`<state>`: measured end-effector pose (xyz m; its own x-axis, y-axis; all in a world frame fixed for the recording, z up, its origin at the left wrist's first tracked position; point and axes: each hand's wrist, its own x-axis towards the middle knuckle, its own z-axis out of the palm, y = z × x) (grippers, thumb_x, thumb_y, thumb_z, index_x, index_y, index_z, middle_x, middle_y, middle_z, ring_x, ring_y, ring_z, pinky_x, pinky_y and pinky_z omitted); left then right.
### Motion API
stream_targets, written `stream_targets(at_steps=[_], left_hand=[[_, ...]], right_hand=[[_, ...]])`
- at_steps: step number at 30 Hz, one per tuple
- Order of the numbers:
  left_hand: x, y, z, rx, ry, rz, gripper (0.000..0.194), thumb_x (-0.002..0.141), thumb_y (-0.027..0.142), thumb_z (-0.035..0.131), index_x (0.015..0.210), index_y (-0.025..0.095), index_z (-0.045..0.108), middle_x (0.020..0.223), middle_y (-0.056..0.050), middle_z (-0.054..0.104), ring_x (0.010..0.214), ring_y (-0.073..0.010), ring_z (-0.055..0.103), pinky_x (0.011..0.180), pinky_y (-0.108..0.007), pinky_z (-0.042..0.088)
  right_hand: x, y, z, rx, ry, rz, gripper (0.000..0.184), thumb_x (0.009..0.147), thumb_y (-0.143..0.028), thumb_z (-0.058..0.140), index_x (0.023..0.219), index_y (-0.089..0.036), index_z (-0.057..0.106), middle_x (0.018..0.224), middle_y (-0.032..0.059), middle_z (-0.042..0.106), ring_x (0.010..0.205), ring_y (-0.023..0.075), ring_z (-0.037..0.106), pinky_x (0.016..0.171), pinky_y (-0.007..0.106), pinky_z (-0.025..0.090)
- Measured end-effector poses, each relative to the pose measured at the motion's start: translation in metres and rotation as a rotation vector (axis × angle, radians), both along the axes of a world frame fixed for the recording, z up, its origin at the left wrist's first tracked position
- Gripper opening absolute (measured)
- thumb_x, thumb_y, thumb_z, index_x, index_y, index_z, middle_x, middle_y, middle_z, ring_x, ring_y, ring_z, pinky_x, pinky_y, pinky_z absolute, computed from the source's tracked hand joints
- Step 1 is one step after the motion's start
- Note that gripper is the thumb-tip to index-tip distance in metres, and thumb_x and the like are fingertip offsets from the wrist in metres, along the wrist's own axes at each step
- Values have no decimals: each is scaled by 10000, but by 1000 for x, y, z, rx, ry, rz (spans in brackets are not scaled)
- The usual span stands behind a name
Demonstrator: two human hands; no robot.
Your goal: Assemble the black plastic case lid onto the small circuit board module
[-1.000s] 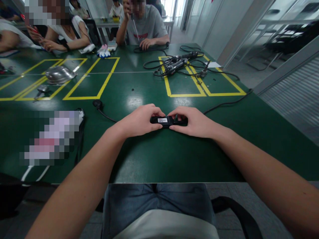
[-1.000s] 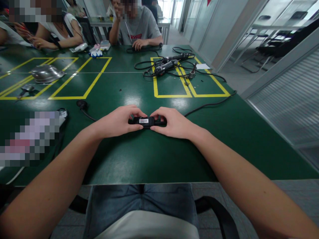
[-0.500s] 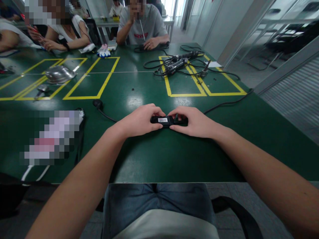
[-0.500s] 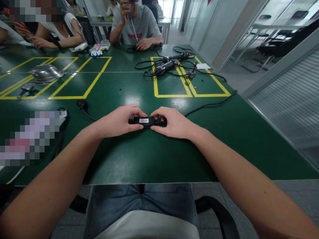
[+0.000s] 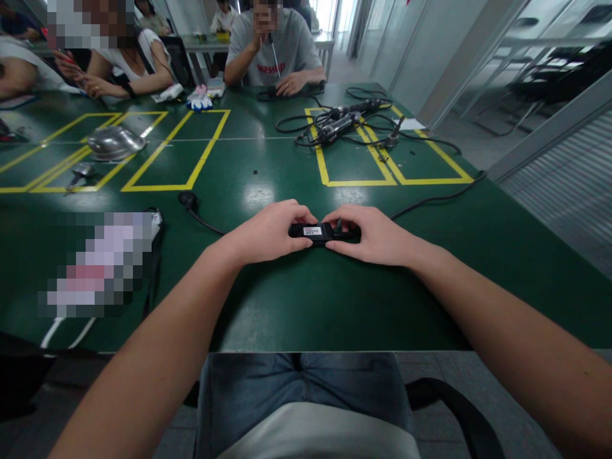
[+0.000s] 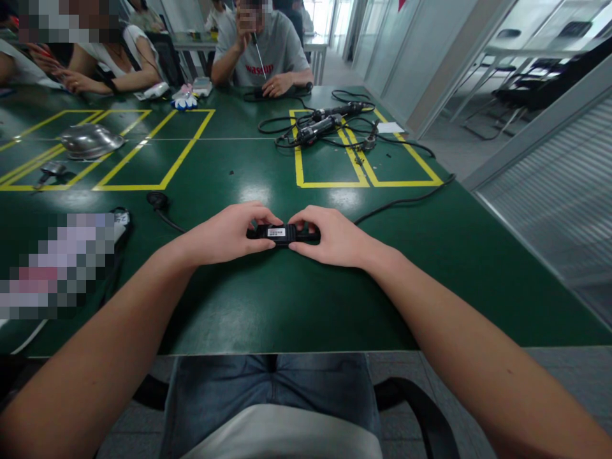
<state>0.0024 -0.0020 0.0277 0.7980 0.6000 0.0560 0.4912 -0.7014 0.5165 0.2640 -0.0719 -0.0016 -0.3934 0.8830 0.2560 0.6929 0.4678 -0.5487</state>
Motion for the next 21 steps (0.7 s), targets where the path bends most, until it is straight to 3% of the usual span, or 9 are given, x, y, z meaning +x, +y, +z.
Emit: stream_targets(at_steps=[21], left_hand=[[1, -2, 1, -12, -11, 17, 364, 915, 314, 810, 1263, 207, 822, 1187, -85, 826, 1055, -279, 777, 1005, -422, 605]], right_hand=[[0, 0, 1, 3, 0, 7, 311, 913, -397, 836, 1180, -240, 810, 1030, 73, 819, 858, 265, 726, 806, 397, 562]])
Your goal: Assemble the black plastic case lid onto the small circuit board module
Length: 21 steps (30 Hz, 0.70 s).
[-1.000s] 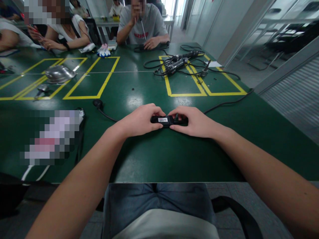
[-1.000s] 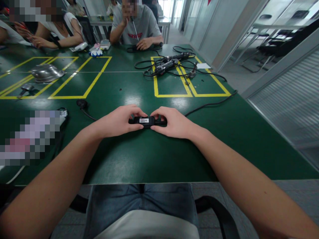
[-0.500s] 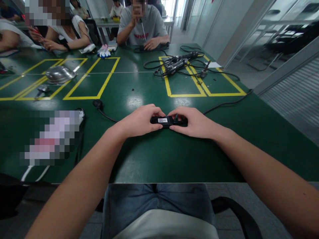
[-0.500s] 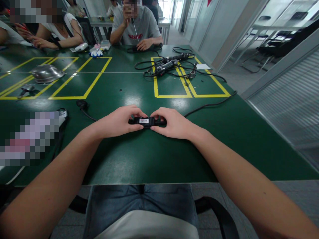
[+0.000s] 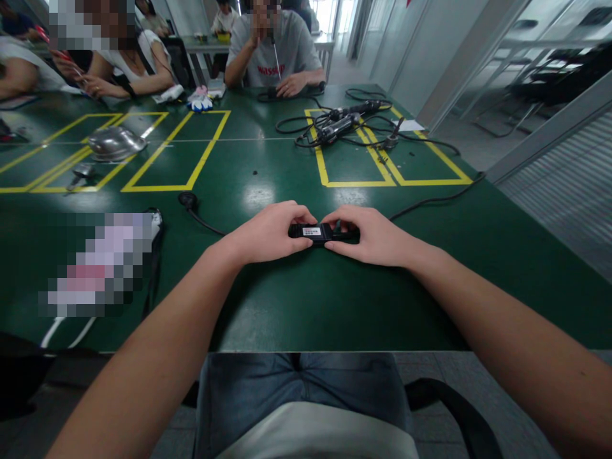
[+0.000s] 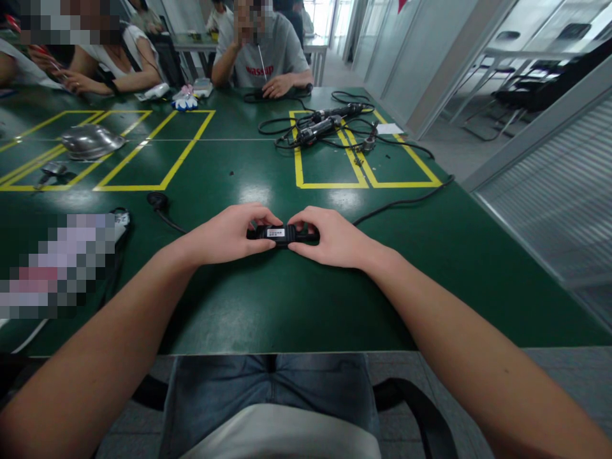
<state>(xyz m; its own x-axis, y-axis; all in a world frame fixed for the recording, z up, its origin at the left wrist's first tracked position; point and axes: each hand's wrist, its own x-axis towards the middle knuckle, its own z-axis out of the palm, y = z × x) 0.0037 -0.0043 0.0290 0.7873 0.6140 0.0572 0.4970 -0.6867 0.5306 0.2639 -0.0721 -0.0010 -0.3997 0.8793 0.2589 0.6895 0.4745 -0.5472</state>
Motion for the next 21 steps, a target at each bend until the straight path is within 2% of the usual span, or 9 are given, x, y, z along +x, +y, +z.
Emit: stream_targets(at_steps=[21], left_hand=[[0, -1, 1, -10, 10, 0, 361, 959, 306, 746, 1303, 213, 806, 1240, -92, 828, 1108, -283, 772, 1044, -426, 601]], right_hand=[[2, 2, -2, -21, -8, -21, 379, 873, -401, 906, 1209, -247, 819, 1056, 62, 823, 876, 261, 728, 815, 389, 567]])
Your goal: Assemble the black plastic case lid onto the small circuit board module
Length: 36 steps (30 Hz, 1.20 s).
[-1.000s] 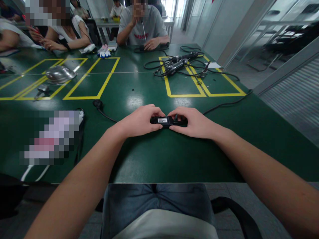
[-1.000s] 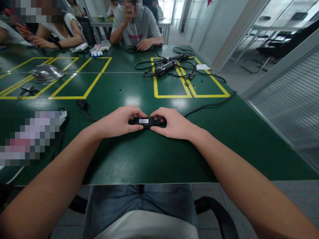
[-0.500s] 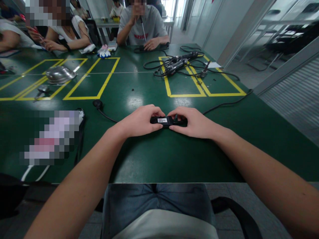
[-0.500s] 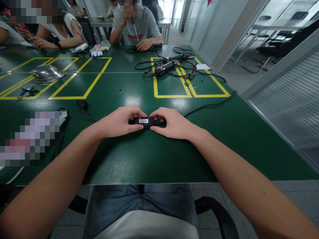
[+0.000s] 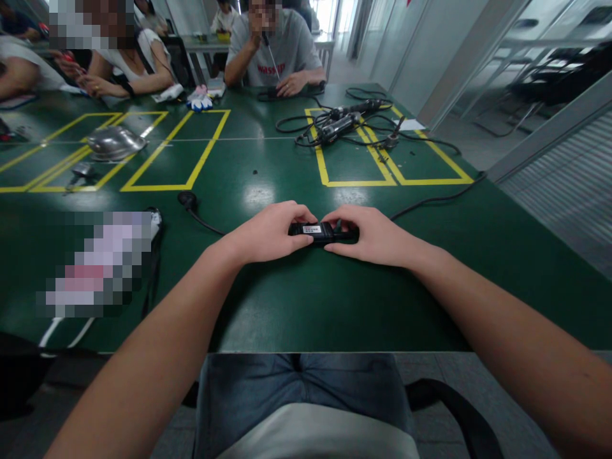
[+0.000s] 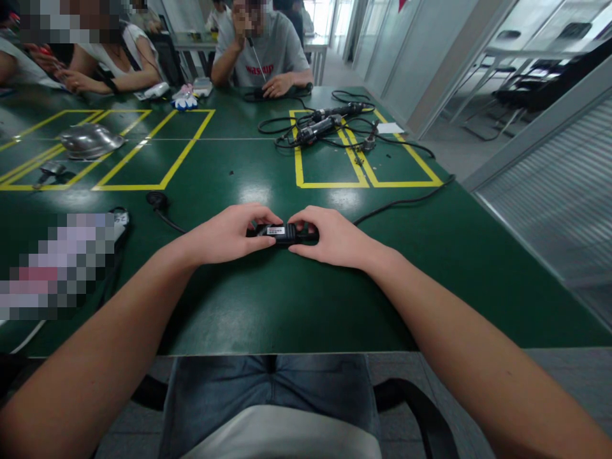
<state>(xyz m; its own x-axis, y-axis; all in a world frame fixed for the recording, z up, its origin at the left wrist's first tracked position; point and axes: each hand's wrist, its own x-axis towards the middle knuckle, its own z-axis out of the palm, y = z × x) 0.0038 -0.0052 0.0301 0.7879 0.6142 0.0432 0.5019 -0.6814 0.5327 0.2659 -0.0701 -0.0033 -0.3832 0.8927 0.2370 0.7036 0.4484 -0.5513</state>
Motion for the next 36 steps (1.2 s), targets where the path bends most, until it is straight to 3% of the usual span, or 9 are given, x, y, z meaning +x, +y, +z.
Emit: stream_targets(at_steps=[9, 20, 25, 29, 32, 36], left_hand=[[1, 1, 0, -15, 5, -9, 374, 1040, 342, 658, 1354, 202, 806, 1253, -103, 835, 1134, -279, 761, 1099, -420, 581], [4, 0, 3, -45, -36, 19, 393, 1099, 375, 547, 1283, 185, 838, 1127, -75, 862, 988, -242, 768, 969, -363, 577], [4, 1, 1, -42, -58, 97, 381, 1117, 337, 529, 1339, 182, 797, 1168, -75, 861, 1041, -244, 777, 988, -356, 580], [4, 4, -3, 53, 4, 231, 323, 1087, 291, 605, 1329, 168, 782, 1239, -121, 848, 1143, -294, 781, 1052, -416, 580], [4, 6, -5, 149, 78, 272, 297, 1056, 266, 670, 1309, 156, 779, 1269, -155, 833, 1207, -344, 762, 1092, -470, 571], [2, 8, -8, 171, 129, 291, 279, 1045, 253, 681, 1291, 168, 781, 1227, -150, 828, 1165, -348, 760, 1058, -479, 583]], right_hand=[[0, 1, 0, 3, -21, -5, 396, 892, -419, 884, 1237, -235, 821, 1078, 79, 831, 903, 279, 737, 846, 410, 570], [-2, -1, 3, -35, -33, -12, 468, 865, -415, 900, 1291, -241, 816, 1105, 83, 813, 935, 289, 738, 871, 417, 571], [-2, -1, 2, -79, 33, -30, 734, 858, -394, 906, 1537, -239, 676, 1113, 67, 793, 886, 263, 709, 846, 409, 574], [-2, -2, 0, -104, 75, -30, 917, 839, -401, 923, 1648, -241, 523, 1097, 59, 779, 857, 253, 684, 835, 407, 579], [-3, -3, 0, -97, 93, -27, 852, 852, -435, 910, 1587, -258, 520, 1086, 59, 778, 850, 255, 676, 824, 410, 576], [-4, -5, 3, -66, 85, -17, 569, 901, -416, 833, 1386, -255, 583, 1068, 67, 778, 840, 251, 674, 799, 399, 555]])
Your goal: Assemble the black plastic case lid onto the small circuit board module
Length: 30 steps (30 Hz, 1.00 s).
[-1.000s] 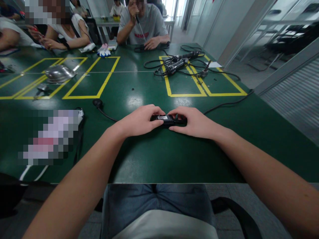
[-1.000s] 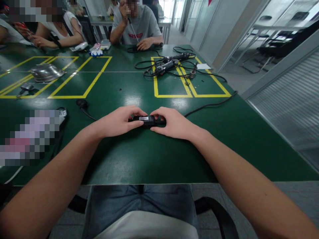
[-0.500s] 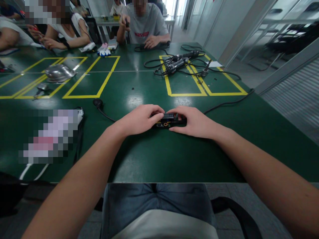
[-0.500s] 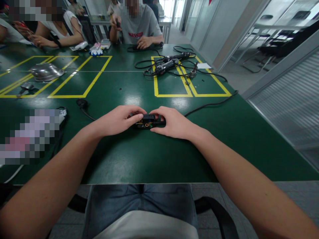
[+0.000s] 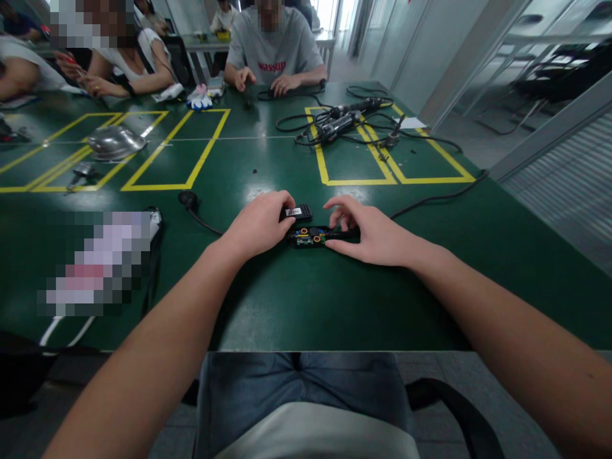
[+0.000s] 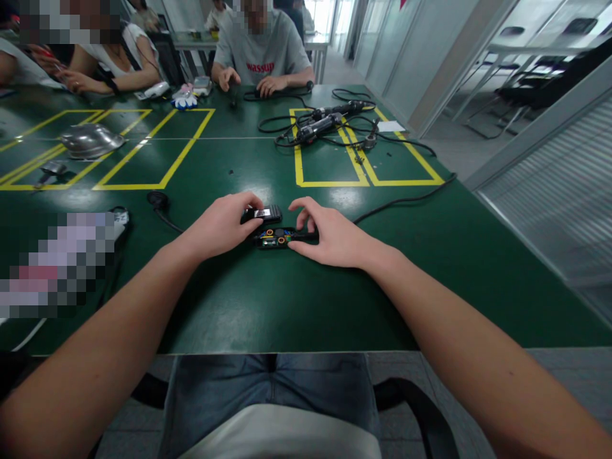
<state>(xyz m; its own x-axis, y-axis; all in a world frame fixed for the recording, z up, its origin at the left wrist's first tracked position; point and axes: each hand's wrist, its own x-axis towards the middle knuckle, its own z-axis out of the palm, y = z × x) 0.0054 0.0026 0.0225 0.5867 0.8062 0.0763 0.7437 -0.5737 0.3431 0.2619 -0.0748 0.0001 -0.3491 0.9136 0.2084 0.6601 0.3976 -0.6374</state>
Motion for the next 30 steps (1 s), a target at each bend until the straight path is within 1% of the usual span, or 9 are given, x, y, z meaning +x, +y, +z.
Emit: stream_targets(at_steps=[3, 5, 7, 8, 11, 14, 24, 27, 30], left_hand=[[-2, 1, 1, 33, -4, -36, 269, 1034, 243, 670, 1261, 169, 794, 1223, -146, 819, 1181, -341, 750, 1083, -482, 572], [-3, 1, 4, 79, -31, -81, 225, 1018, 253, 676, 1174, 168, 814, 1254, -150, 801, 1201, -334, 738, 1105, -476, 556], [-5, 0, 8, 78, -46, -117, 154, 982, 260, 700, 1043, 176, 814, 1198, -132, 799, 1114, -305, 745, 1035, -438, 563], [-6, -1, 10, 43, -40, -132, 118, 962, 254, 709, 979, 182, 801, 1112, -110, 802, 1022, -280, 746, 957, -406, 562], [-7, -6, 17, -124, -7, -184, 43, 898, 196, 727, 856, 198, 730, 831, -28, 760, 782, -211, 695, 750, -329, 486], [-6, -8, 20, -197, 7, -192, 86, 884, 162, 719, 819, 208, 687, 734, 1, 720, 706, -190, 661, 697, -313, 432], [-5, -8, 24, -308, 9, -188, 79, 919, 194, 671, 844, 207, 692, 674, 21, 686, 634, -175, 635, 678, -305, 420], [-6, -7, 25, -333, -20, -190, 77, 907, 194, 657, 845, 205, 701, 707, 10, 708, 653, -179, 646, 689, -308, 444], [-8, -5, 25, -327, -78, -190, 69, 873, 164, 647, 890, 206, 699, 792, -7, 749, 735, -195, 692, 728, -312, 489]], right_hand=[[0, 0, 3, 26, -15, 19, 330, 927, -345, 751, 1211, -249, 614, 1058, 75, 785, 828, 240, 666, 778, 384, 530], [1, 1, 3, 46, -27, 36, 203, 937, -326, 717, 1103, -246, 632, 1023, 72, 784, 814, 232, 656, 760, 375, 512], [1, 2, 2, 63, -38, 46, 128, 948, -331, 703, 1024, -241, 652, 975, 66, 779, 797, 226, 646, 748, 368, 497], [0, 2, 2, 66, -41, 47, 112, 954, -336, 700, 997, -239, 664, 952, 62, 776, 786, 223, 642, 742, 366, 491], [0, 3, 1, 51, -36, 39, 101, 965, -337, 701, 969, -236, 698, 916, 50, 777, 769, 214, 640, 729, 356, 480], [-1, 3, 1, 36, -28, 32, 100, 964, -328, 705, 974, -232, 731, 902, 46, 784, 763, 210, 645, 724, 349, 477], [-5, 1, 2, 17, 0, 12, 165, 963, -384, 745, 904, -231, 731, 826, 26, 748, 719, 192, 618, 703, 340, 445], [-5, 2, 2, 31, 14, 7, 174, 954, -393, 748, 900, -229, 724, 823, 28, 737, 720, 194, 612, 697, 342, 443], [-3, 1, 2, 39, 40, 14, 132, 953, -351, 698, 930, -224, 724, 826, 31, 738, 712, 194, 603, 690, 342, 448]])
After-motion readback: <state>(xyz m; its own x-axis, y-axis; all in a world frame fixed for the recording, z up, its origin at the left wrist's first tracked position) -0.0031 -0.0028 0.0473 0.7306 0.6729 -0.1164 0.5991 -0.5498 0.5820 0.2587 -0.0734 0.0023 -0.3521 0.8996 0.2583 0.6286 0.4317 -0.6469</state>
